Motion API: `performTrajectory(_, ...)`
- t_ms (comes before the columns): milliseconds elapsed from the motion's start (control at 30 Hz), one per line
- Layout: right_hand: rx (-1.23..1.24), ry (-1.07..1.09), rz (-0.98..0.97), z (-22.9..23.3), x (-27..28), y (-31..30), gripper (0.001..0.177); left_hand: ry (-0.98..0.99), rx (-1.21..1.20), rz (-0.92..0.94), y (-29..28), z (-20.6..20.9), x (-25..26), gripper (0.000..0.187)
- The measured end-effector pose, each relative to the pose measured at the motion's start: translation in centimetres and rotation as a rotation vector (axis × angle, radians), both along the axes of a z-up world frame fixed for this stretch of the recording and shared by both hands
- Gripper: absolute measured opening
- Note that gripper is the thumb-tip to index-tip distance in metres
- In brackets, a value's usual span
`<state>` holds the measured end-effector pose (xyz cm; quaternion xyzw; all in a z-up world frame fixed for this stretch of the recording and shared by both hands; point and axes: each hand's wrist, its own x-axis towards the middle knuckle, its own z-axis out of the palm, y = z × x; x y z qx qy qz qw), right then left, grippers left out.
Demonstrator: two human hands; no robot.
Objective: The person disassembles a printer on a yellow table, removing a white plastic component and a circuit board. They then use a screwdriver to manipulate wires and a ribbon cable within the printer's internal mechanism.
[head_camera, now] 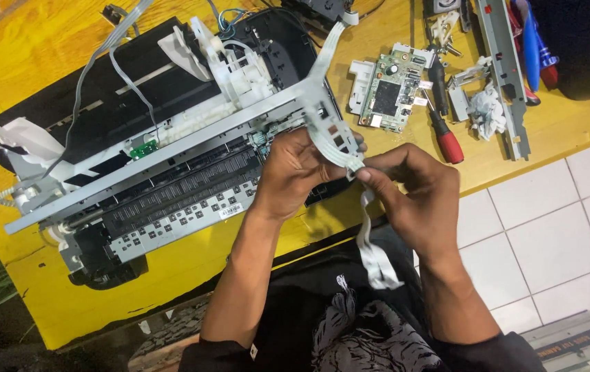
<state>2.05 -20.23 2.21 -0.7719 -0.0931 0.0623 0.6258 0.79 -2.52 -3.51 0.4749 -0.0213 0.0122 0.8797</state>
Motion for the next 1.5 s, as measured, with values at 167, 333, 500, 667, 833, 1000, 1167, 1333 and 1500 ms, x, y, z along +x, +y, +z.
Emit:
performTrajectory(167,0.248,0.352,-0.005,1.6,0.1,0.4,0.014,-0.002,-0.049,-0.062,-0.1,1.6,-0.1,0.033)
performTrajectory(333,0.432,0.384,0.038,0.3,0.2,0.1,0.015,-0.024,-0.079,-0.061,0.0,1.2,0.0,0.035)
performTrajectory(500,0.586,0.452,0.109,-3.1,-0.1,-0.5,0.023,-0.024,-0.121,-0.072,0.1,0.1,-0.1,0.039)
performTrajectory(667,0.641,0.459,0.14,-2.0,-0.1,0.3,0.022,-0.015,-0.116,-0.059,0.1,0.6,-0.4,0.034)
performTrajectory(833,0.619,0.489,0.179,-2.1,0.1,0.1,0.018,-0.008,-0.116,-0.04,0.1,0.8,-0.5,0.033)
performTrajectory(1000,0.167,0.234,0.193,0.9,0.6,-0.4,0.031,0.006,-0.087,-0.016,0.3,1.3,-0.1,0.029)
performTrajectory(1167,-0.258,-0.317,0.348,2.3,2.1,-1.4,0.036,0.018,0.013,-0.078,0.8,0.7,-0.3,0.032)
performTrajectory(1333,-0.25,-0.494,0.444,2.5,2.7,-1.6,0.035,-0.021,0.026,-0.047,0.8,0.1,-0.3,0.036)
performTrajectory(1500,-0.248,-0.502,0.46,3.2,3.0,-2.1,0.016,0.014,-0.013,-0.054,0.6,-0.1,-0.4,0.039)
